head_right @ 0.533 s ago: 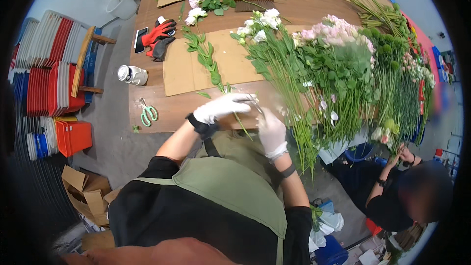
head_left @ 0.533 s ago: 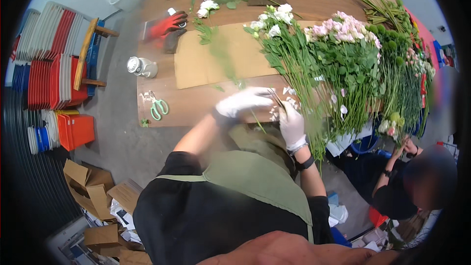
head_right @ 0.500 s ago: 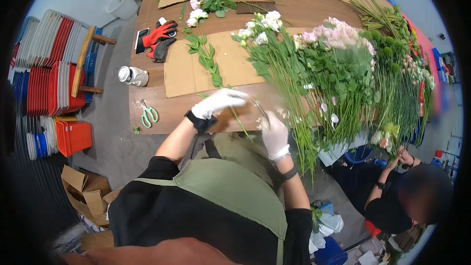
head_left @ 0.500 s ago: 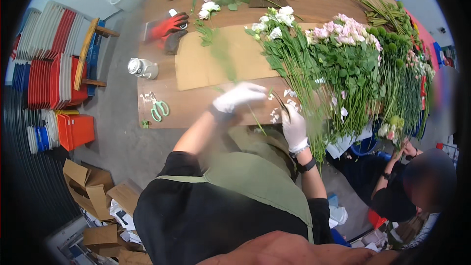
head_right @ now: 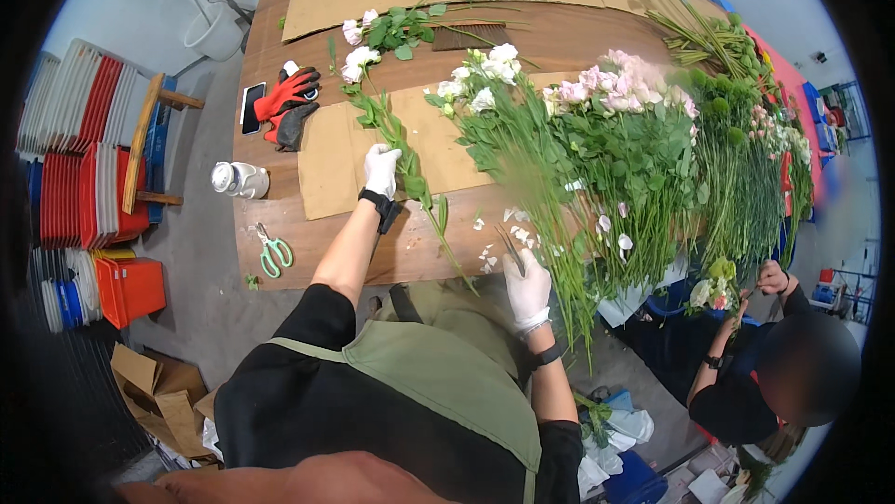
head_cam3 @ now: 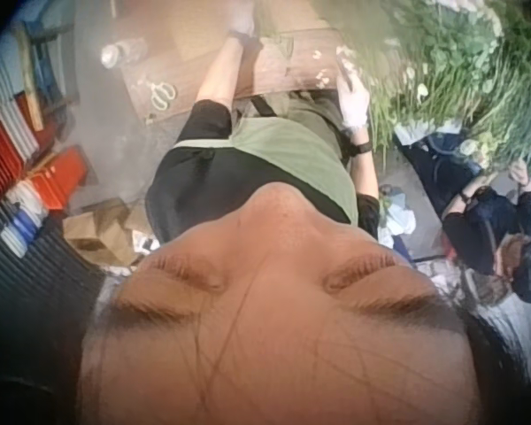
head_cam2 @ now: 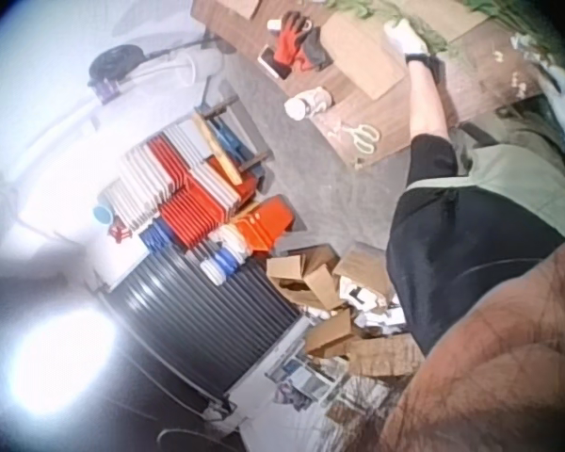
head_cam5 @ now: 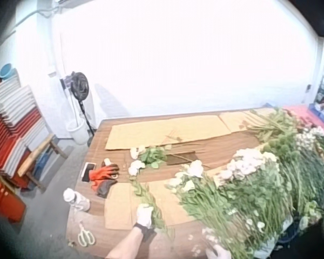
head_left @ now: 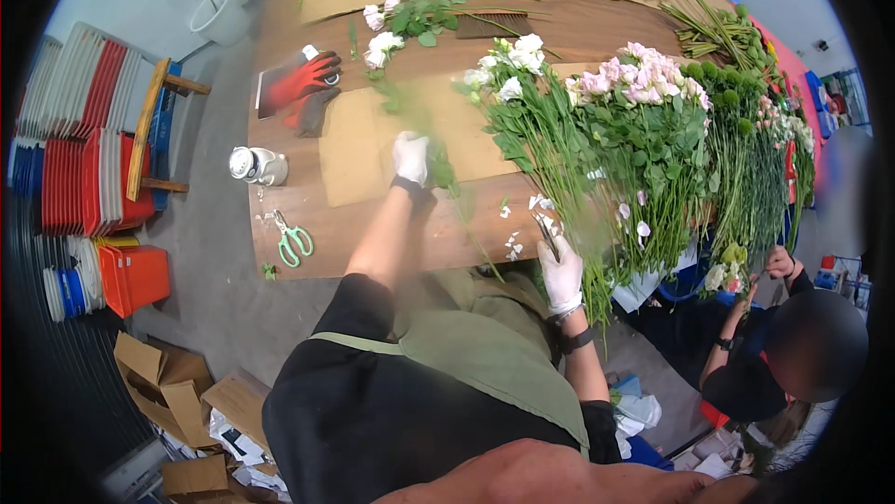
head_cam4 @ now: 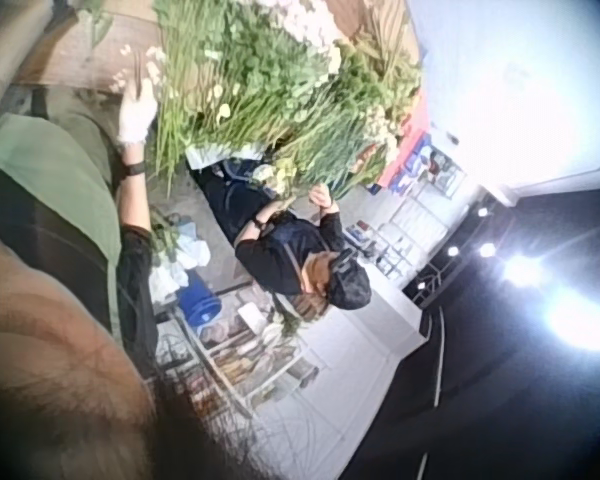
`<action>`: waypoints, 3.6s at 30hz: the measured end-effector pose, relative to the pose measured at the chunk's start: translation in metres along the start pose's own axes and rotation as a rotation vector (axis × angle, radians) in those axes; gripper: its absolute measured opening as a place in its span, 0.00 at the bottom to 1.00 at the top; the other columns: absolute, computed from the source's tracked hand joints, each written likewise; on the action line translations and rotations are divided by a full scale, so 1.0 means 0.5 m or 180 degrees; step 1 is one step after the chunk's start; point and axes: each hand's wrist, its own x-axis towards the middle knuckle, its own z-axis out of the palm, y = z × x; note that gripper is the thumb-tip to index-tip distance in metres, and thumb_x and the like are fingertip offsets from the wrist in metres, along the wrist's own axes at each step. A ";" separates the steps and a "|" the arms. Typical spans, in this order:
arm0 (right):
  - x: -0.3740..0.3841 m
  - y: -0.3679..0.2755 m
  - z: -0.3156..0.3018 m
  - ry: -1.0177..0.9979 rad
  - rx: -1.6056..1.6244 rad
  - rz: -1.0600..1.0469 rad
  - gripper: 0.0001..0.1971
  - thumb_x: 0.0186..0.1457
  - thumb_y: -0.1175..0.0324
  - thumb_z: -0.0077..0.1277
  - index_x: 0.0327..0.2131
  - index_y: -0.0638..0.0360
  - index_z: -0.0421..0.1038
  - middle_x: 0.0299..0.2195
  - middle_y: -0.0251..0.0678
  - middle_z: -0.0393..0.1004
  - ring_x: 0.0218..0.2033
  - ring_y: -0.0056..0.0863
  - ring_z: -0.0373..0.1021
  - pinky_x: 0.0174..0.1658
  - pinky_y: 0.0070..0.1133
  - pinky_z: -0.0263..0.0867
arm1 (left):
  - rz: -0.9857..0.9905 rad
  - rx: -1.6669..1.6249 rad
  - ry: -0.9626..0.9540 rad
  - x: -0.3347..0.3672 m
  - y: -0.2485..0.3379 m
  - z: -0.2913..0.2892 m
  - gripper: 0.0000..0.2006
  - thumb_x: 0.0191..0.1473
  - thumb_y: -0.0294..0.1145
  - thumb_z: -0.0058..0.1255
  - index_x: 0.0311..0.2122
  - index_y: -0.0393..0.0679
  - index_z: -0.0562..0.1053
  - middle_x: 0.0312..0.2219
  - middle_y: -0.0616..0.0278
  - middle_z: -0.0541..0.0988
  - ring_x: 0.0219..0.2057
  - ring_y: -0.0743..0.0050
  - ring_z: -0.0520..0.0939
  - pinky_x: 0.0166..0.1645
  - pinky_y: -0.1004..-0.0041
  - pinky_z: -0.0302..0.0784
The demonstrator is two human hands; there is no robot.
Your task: The recorder is wiring flower heads and trimming stems at a workbench in a flower shop.
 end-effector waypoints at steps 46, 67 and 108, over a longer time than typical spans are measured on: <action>-0.240 0.201 -0.215 0.0373 0.1661 0.0278 0.22 0.54 0.76 0.66 0.52 0.71 0.73 0.44 0.34 0.78 0.45 0.17 0.72 0.51 0.21 0.69 | 0.0450 -0.1142 -0.3540 -0.675 0.465 0.129 0.12 0.59 0.39 0.62 0.40 0.40 0.81 0.30 0.69 0.83 0.31 0.83 0.79 0.37 0.76 0.72; -0.127 0.015 -0.268 0.1762 0.3029 0.0077 0.03 0.64 0.76 0.57 0.36 0.63 0.72 0.31 0.29 0.76 0.31 0.15 0.70 0.37 0.17 0.66 | 0.0442 -0.0661 -0.3692 -0.789 0.496 0.125 0.09 0.60 0.32 0.62 0.43 0.40 0.83 0.31 0.72 0.84 0.28 0.90 0.77 0.35 0.83 0.71; -0.024 -0.114 -0.384 0.1608 0.4101 -0.0207 0.05 0.66 0.67 0.57 0.40 0.56 0.77 0.30 0.27 0.78 0.17 0.06 0.55 0.21 0.09 0.47 | 0.1217 -0.1366 -0.3438 -0.856 0.352 0.185 0.16 0.61 0.29 0.59 0.52 0.35 0.77 0.39 0.67 0.83 0.38 0.84 0.79 0.42 0.78 0.75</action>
